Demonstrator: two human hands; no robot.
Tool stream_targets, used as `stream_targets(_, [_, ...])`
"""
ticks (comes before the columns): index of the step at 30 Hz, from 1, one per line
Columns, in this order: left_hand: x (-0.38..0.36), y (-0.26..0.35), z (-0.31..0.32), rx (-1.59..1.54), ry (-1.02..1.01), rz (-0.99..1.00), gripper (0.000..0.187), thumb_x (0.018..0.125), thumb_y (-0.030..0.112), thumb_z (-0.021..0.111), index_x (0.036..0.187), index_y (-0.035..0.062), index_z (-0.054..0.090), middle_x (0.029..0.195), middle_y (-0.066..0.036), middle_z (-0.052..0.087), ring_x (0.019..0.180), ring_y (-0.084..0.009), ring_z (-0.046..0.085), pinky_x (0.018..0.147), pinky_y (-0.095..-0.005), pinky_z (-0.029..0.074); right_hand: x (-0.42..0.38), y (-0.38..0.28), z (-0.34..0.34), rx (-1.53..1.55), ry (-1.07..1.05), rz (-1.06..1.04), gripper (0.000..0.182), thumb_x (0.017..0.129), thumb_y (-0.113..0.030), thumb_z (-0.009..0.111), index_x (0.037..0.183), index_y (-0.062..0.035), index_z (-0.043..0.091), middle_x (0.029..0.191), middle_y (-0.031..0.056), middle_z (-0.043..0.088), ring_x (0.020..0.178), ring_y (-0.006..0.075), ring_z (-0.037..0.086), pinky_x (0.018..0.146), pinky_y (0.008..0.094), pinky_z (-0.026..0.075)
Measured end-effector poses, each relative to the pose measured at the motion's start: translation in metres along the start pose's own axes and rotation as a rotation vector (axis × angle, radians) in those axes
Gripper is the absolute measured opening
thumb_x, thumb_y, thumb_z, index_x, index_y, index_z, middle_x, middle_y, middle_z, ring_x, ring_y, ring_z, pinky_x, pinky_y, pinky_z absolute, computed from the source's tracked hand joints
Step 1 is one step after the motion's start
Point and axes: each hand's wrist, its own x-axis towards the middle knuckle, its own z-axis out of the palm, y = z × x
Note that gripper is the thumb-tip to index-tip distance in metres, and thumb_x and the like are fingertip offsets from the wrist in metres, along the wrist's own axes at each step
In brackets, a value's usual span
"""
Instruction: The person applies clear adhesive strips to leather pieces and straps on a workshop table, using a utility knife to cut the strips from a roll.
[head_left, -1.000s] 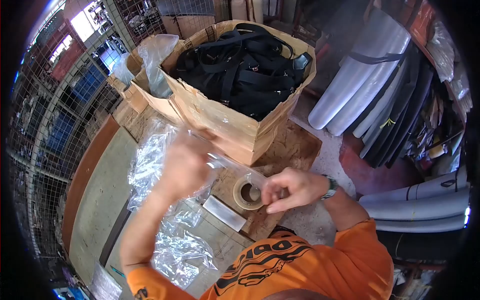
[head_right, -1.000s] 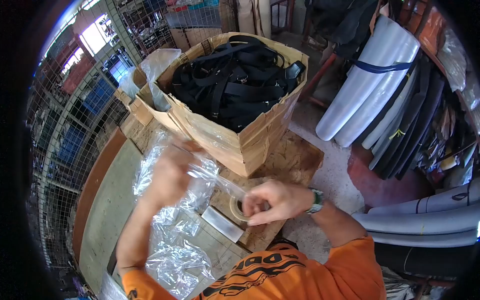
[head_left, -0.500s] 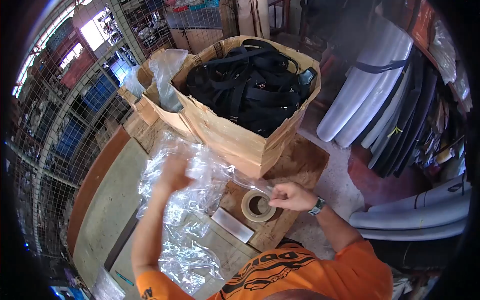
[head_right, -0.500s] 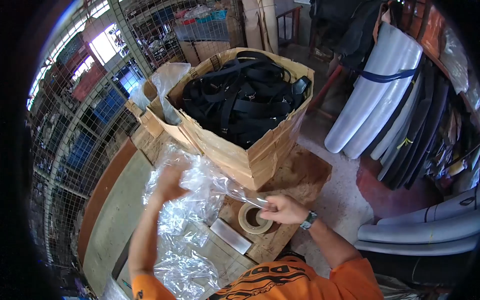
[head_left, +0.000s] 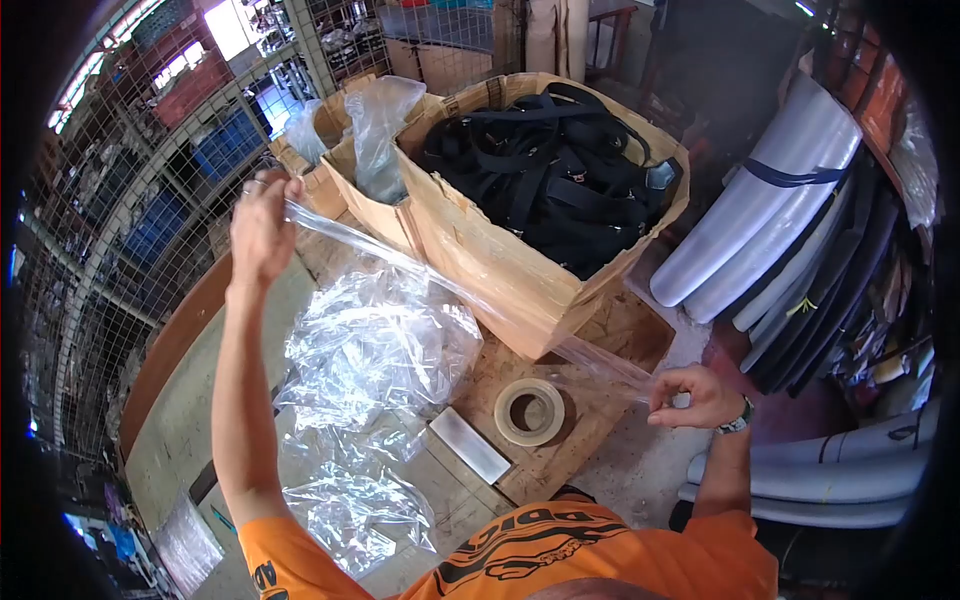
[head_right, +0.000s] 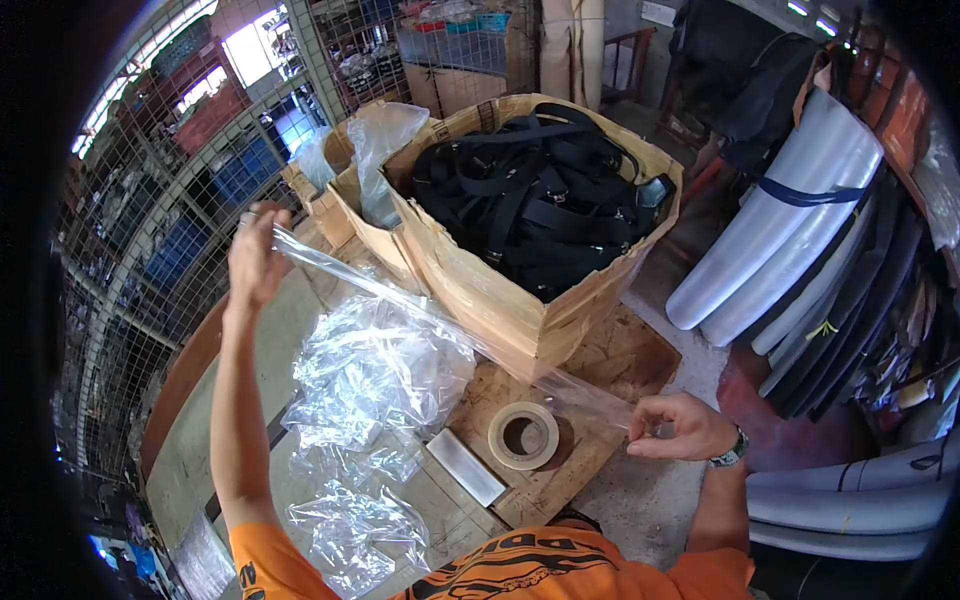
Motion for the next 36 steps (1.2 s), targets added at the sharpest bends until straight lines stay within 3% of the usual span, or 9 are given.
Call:
stream_targets(3, [-0.046,-0.035,0.101,0.278,-0.426,-0.244,0.025,0.089,0.015,0.063,0.113,0.0075,0.065,0.121,-0.025,0.066,0.109,-0.0469,0.063,0.095,-0.0557,0.049,0.016,0.016,0.019,0.039,0.090,0.148,0.018,0.089,-0.015,0.079,0.089,-0.0041,0.066,0.075,-0.0031,0.063,0.071,0.0057,0.062,0.060,0.0250,0.048])
stream_targets(7, [-0.104,0.073,0.112,-0.108,-0.668,0.130,0.100,0.062,0.037,0.094,0.147,0.0133,0.046,0.153,-0.020,0.046,0.143,-0.0401,0.040,0.119,-0.0537,0.027,0.071,0.032,0.076,-0.132,0.141,0.005,0.021,0.091,-0.021,0.078,0.088,-0.0049,0.066,0.072,-0.0018,0.063,0.063,0.0050,0.058,0.056,0.0241,0.043])
stream_targets(13, [-0.086,0.215,0.030,-0.407,-0.432,0.478,0.043,0.069,0.017,0.074,0.110,0.0041,0.071,0.136,-0.016,0.062,0.144,-0.0380,0.041,0.124,-0.0520,0.024,0.077,-0.066,0.070,-0.019,-0.100,-0.100,0.019,0.086,-0.016,0.080,0.089,-0.0024,0.067,0.075,0.0002,0.068,0.067,0.0090,0.062,0.062,0.0253,0.047])
stream_targets(16, [-0.028,0.155,-0.018,-0.167,-0.147,0.363,0.018,0.076,0.012,0.066,0.088,0.0107,0.079,0.082,-0.015,0.070,0.083,-0.0316,0.069,0.079,-0.0461,0.056,0.046,-0.077,0.029,-0.051,-0.025,-0.080,0.016,0.082,-0.009,0.081,0.088,-0.0023,0.068,0.076,0.0007,0.067,0.067,0.0077,0.061,0.063,0.0236,0.047])
stream_targets(17, [-0.011,0.098,-0.022,-0.367,-0.474,0.039,0.026,0.080,0.010,0.068,0.104,0.0000,0.068,0.097,-0.012,0.066,0.085,-0.0294,0.063,0.078,-0.0437,0.051,0.031,-0.072,0.018,-0.026,0.057,-0.063,0.015,0.081,-0.007,0.081,0.087,-0.0026,0.068,0.077,0.0007,0.067,0.068,0.0070,0.060,0.063,0.0231,0.046])
stream_targets(19, [-0.006,0.099,-0.052,-0.305,-0.012,0.086,0.021,0.093,0.015,0.057,0.103,0.0007,0.069,0.092,-0.013,0.068,0.081,-0.0268,0.064,0.073,-0.0411,0.053,0.007,-0.067,-0.005,-0.005,0.185,-0.015,0.014,0.082,-0.005,0.079,0.089,-0.0027,0.066,0.076,-0.0006,0.065,0.066,0.0055,0.058,0.061,0.0215,0.045])
stream_targets(23, [-0.017,-0.093,0.051,-0.227,-0.097,0.003,0.027,0.096,0.024,0.059,0.113,0.0030,0.066,0.099,-0.013,0.068,0.085,-0.0270,0.065,0.076,-0.0421,0.051,-0.007,-0.030,-0.021,-0.021,0.262,0.167,0.016,0.085,-0.009,0.077,0.094,-0.0047,0.064,0.072,-0.0029,0.061,0.066,0.0041,0.056,0.059,0.0199,0.042])
stream_targets(30, [-0.111,0.099,0.092,-0.418,-0.596,0.247,0.093,0.064,0.001,0.084,0.149,0.0145,0.047,0.156,-0.013,0.045,0.150,-0.0348,0.032,0.124,-0.0473,0.024,0.076,0.016,0.085,-0.140,0.270,0.202,0.021,0.094,-0.020,0.073,0.093,-0.0008,0.065,0.067,-0.0004,0.060,0.060,0.0056,0.052,0.054,0.0261,0.041])
stream_targets(36, [-0.062,0.202,0.004,-0.173,-0.870,0.304,0.070,0.078,0.016,0.073,0.145,0.0127,0.051,0.147,-0.014,0.054,0.146,-0.0363,0.038,0.122,-0.0531,0.027,0.070,-0.072,0.070,0.118,0.039,0.244,0.020,0.085,-0.015,0.081,0.090,-0.0031,0.066,0.071,-0.0038,0.060,0.063,0.0040,0.054,0.056,0.0236,0.041])
